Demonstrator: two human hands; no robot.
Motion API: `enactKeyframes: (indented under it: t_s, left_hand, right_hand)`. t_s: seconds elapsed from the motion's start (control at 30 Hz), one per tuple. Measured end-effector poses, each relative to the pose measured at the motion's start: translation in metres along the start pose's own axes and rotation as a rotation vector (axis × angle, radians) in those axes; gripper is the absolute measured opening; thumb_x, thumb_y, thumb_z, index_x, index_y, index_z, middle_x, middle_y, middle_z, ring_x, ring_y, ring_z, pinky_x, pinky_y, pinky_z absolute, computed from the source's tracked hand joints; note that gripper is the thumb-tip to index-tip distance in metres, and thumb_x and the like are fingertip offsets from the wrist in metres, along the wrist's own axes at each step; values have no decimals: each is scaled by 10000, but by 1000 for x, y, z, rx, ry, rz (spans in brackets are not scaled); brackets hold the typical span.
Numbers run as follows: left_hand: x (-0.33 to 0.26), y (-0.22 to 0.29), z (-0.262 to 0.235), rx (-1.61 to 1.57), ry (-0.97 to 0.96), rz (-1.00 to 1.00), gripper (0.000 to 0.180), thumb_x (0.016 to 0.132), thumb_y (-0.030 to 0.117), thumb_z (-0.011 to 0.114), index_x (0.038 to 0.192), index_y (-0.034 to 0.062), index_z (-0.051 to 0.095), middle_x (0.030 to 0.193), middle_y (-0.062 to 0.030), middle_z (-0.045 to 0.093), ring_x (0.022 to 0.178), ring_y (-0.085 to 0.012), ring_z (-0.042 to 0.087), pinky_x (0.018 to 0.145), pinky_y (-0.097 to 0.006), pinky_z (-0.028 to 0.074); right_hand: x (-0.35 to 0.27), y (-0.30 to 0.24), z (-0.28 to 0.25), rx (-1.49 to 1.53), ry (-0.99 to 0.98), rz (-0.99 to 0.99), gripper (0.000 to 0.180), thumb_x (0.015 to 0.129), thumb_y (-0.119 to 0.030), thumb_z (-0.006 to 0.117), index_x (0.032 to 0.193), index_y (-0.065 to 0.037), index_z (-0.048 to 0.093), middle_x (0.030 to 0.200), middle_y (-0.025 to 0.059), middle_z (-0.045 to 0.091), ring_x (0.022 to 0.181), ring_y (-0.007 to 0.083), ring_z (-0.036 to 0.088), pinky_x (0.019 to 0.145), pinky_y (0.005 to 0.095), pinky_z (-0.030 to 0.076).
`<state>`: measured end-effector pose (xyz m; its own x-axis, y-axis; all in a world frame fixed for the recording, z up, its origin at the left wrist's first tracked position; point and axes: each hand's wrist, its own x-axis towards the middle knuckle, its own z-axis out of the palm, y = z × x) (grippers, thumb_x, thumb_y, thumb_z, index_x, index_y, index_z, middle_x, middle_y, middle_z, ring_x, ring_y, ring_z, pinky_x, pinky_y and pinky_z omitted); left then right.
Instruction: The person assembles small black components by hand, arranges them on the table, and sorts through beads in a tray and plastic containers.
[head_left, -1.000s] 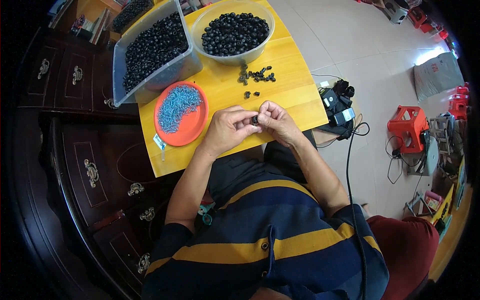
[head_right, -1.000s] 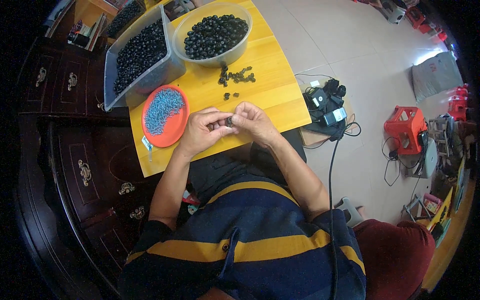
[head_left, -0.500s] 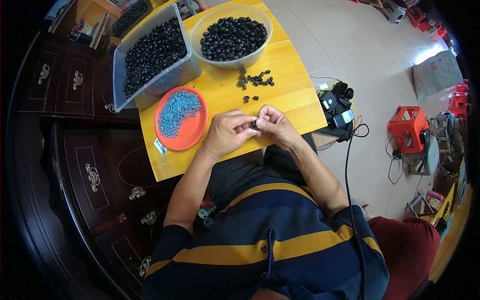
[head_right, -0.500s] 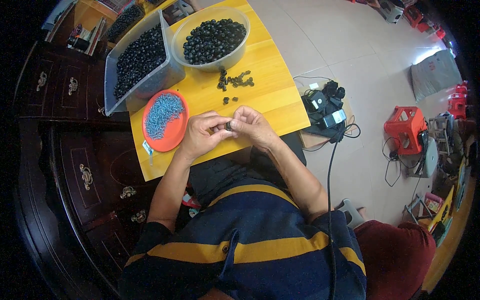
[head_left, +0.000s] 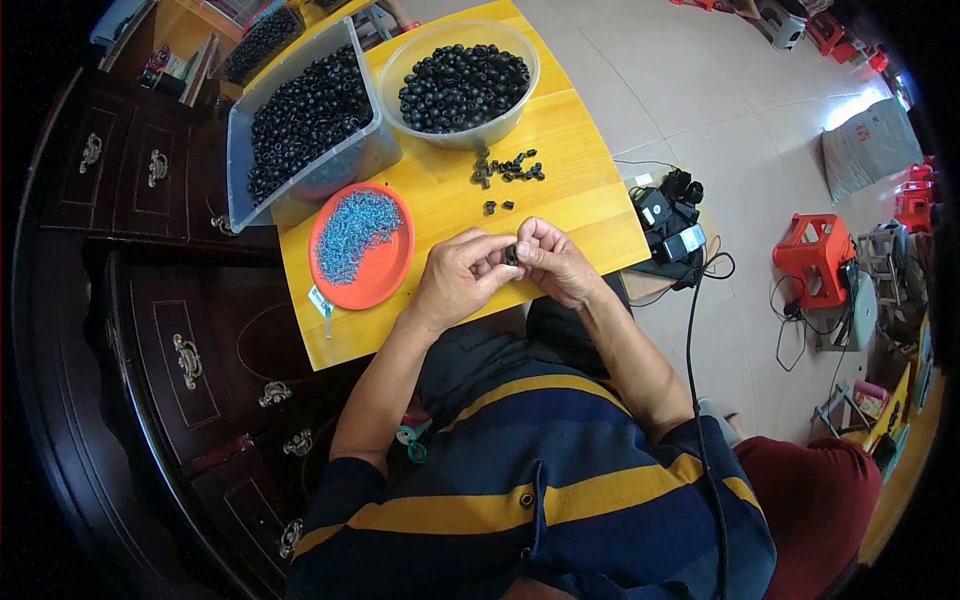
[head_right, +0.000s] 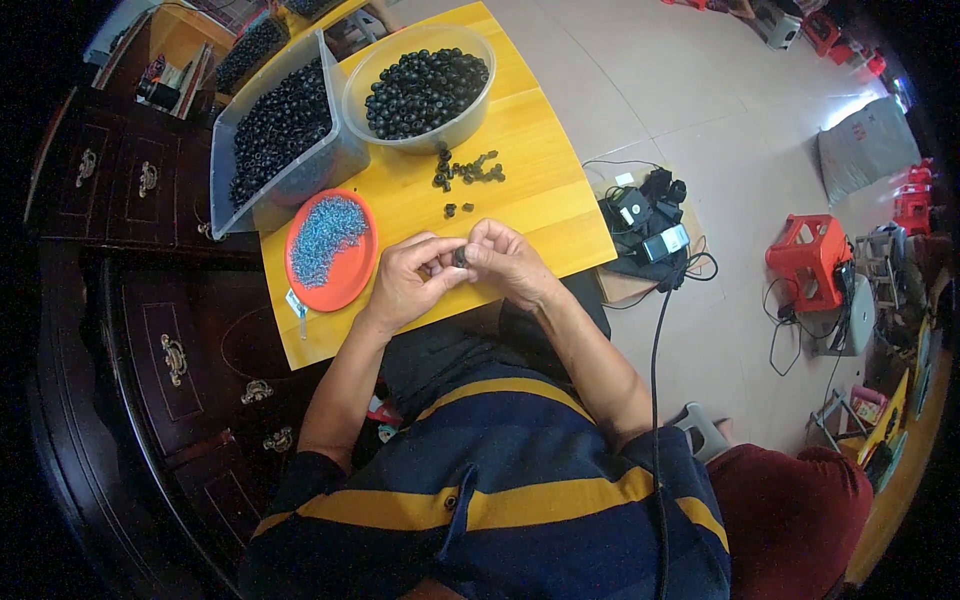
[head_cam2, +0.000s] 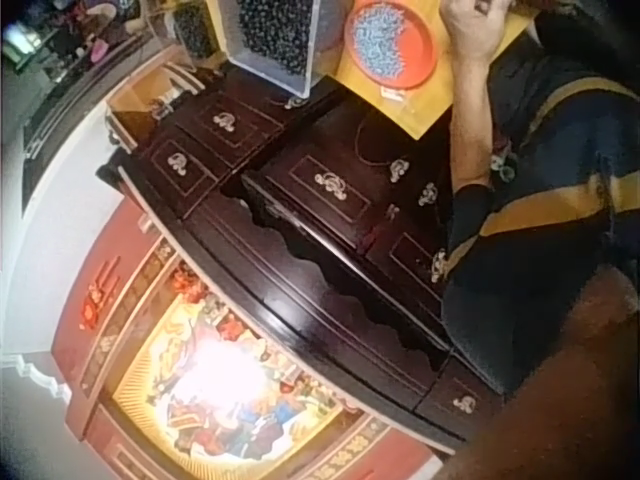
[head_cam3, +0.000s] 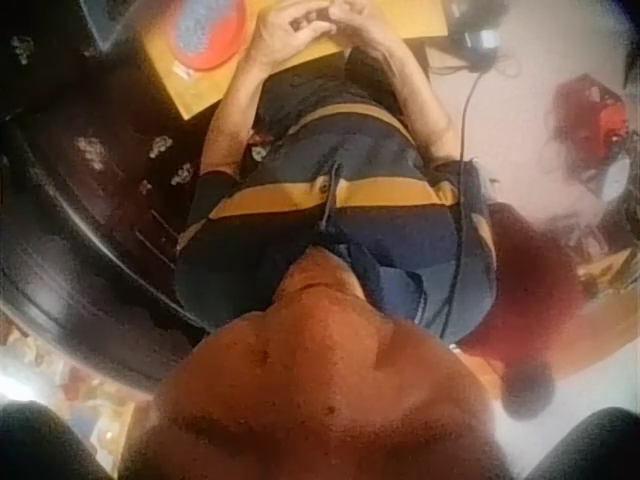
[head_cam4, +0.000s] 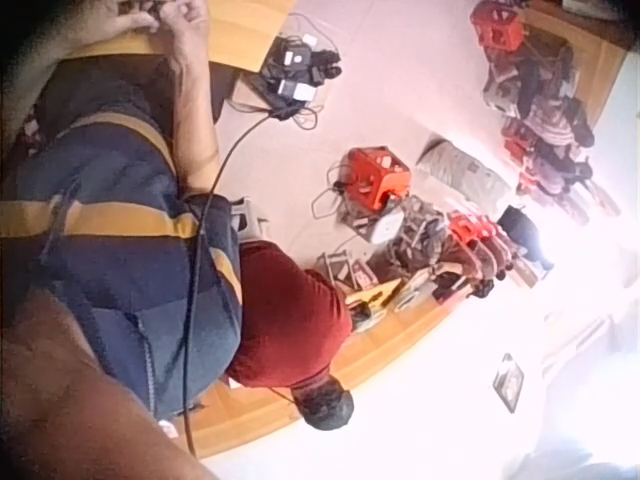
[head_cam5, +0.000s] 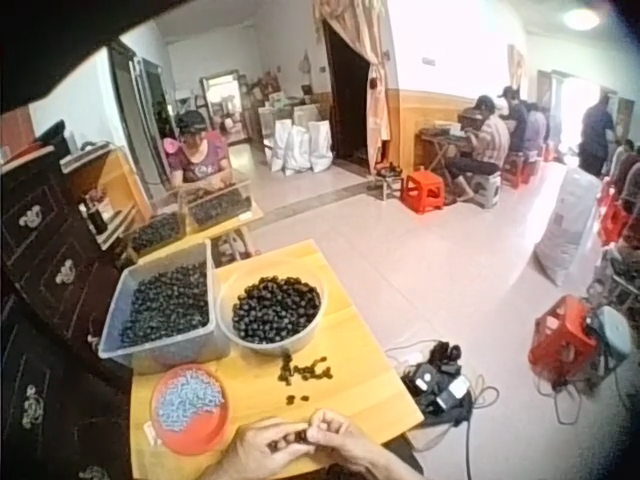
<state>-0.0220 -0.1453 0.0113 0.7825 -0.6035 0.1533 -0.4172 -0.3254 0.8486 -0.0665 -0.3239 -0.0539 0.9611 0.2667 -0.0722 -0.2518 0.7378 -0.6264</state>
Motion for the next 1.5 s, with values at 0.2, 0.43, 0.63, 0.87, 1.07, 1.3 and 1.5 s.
enactKeyframes:
  t_s: [0.2,0.43,0.63,0.87,1.07,1.3,1.5]
  left_hand:
    - [-7,3,6,25,242,-38,194,794,94,801,882,5,652,701,-45,615,559,-108,581,517,-269,456]
    - [-9,-4,12,5,113,-141,268,942,229,651,778,25,595,629,-72,615,550,-132,592,510,-275,454]
    - [-12,-8,22,-290,129,-279,338,1025,310,533,832,36,584,684,3,562,571,-63,529,515,-216,443]
    - [-14,-15,26,-513,61,-364,347,1045,365,470,888,69,561,702,13,534,569,-61,517,506,-202,424]
    - [-13,-16,29,-794,70,-378,340,1051,358,450,900,71,551,699,12,516,563,-68,494,506,-207,417]
    - [-16,-7,30,-341,195,-146,329,1039,305,486,837,49,531,638,-20,483,555,-113,458,531,-272,392]
    - [-12,2,23,-203,184,-121,281,1020,245,532,850,22,525,631,-87,464,574,-174,465,554,-330,411]
  right_hand:
    - [-2,8,7,59,176,-82,217,938,-172,685,1119,-67,628,908,0,660,785,87,614,722,225,509]
    - [-6,16,20,-184,266,-164,218,975,-150,632,1166,-45,640,959,8,650,817,84,599,768,226,513]
    - [-7,17,28,-328,299,-282,205,973,-130,633,1155,-36,637,967,17,644,820,96,594,775,234,512]
    - [-9,20,31,-322,336,-316,198,960,-95,644,1144,-21,633,969,31,661,840,101,614,784,249,524]
    - [-9,13,42,-142,229,-305,166,962,-88,637,1115,-23,638,953,41,670,841,115,641,797,263,531]
    - [-11,12,41,-288,333,-329,171,936,-103,677,1088,-29,656,934,23,660,817,101,602,768,239,505]
    - [-12,14,40,-246,363,-311,161,928,-142,695,1048,-36,684,917,10,668,802,96,588,741,249,498]
